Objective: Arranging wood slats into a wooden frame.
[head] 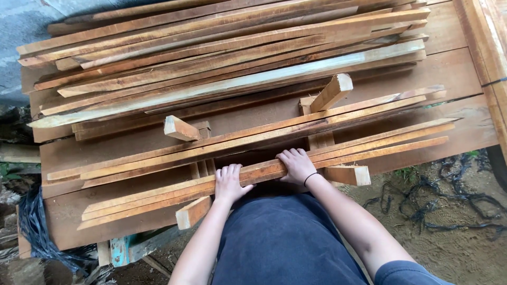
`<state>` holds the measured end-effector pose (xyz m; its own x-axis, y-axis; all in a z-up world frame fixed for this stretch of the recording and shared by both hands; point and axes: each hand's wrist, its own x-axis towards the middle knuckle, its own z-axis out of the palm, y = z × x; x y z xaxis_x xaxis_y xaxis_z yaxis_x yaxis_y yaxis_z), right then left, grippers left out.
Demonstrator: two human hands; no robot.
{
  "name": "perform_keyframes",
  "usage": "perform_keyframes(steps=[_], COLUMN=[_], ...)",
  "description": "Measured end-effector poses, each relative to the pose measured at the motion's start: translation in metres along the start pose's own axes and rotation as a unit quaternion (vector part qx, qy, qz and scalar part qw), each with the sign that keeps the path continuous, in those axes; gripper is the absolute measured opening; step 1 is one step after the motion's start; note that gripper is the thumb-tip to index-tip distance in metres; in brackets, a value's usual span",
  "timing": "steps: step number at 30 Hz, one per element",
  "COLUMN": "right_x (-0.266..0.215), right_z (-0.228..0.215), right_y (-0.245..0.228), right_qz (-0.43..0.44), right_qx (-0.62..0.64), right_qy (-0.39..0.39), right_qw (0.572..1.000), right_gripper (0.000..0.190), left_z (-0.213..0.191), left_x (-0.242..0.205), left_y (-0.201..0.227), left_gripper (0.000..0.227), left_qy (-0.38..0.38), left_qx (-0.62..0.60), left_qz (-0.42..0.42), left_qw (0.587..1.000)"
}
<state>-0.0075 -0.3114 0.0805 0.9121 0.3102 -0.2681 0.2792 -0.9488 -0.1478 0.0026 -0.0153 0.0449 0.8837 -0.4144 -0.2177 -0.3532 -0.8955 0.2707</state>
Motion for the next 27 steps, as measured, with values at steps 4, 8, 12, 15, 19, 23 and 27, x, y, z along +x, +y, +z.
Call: perform_keyframes(steps=[4, 8, 12, 15, 19, 23, 27], right_x=[0.002, 0.000, 0.000, 0.000, -0.001, -0.002, -0.002], right_z=[0.005, 0.008, 0.011, 0.009, 0.010, 0.011, 0.015], right_y=[0.003, 0.002, 0.001, 0.000, -0.001, 0.002, 0.000], right_qz=[0.002, 0.010, 0.019, 0.020, 0.029, 0.026, 0.024], right_qx=[-0.006, 0.000, 0.004, 0.001, 0.003, 0.008, 0.016], right_qy=[-0.002, -0.004, -0.011, -0.019, -0.028, -0.019, -0.016], right_qw=[1.000, 1.000, 1.000, 1.000, 0.999, 0.999, 0.999], right_gripper=[0.085, 0.085, 0.084, 0.084, 0.084, 0.083, 0.086], left_z=[0.000, 0.003, 0.005, 0.001, -0.001, -0.006, -0.002], left_x=[0.003, 0.001, 0.000, -0.002, -0.005, -0.003, -0.006], left_y=[0.000, 0.002, 0.007, 0.008, 0.013, 0.015, 0.014], left_gripper=[0.089, 0.087, 0.088, 0.088, 0.088, 0.087, 0.088], left_qy=[0.002, 0.000, 0.000, -0.006, -0.011, -0.038, -0.026], left_qx=[0.008, 0.002, -0.002, 0.000, 0.001, 0.000, 0.003], left_qz=[-0.010, -0.028, -0.053, -0.056, -0.063, -0.067, -0.069], left_qw=[1.000, 1.000, 0.999, 0.998, 0.998, 0.997, 0.997])
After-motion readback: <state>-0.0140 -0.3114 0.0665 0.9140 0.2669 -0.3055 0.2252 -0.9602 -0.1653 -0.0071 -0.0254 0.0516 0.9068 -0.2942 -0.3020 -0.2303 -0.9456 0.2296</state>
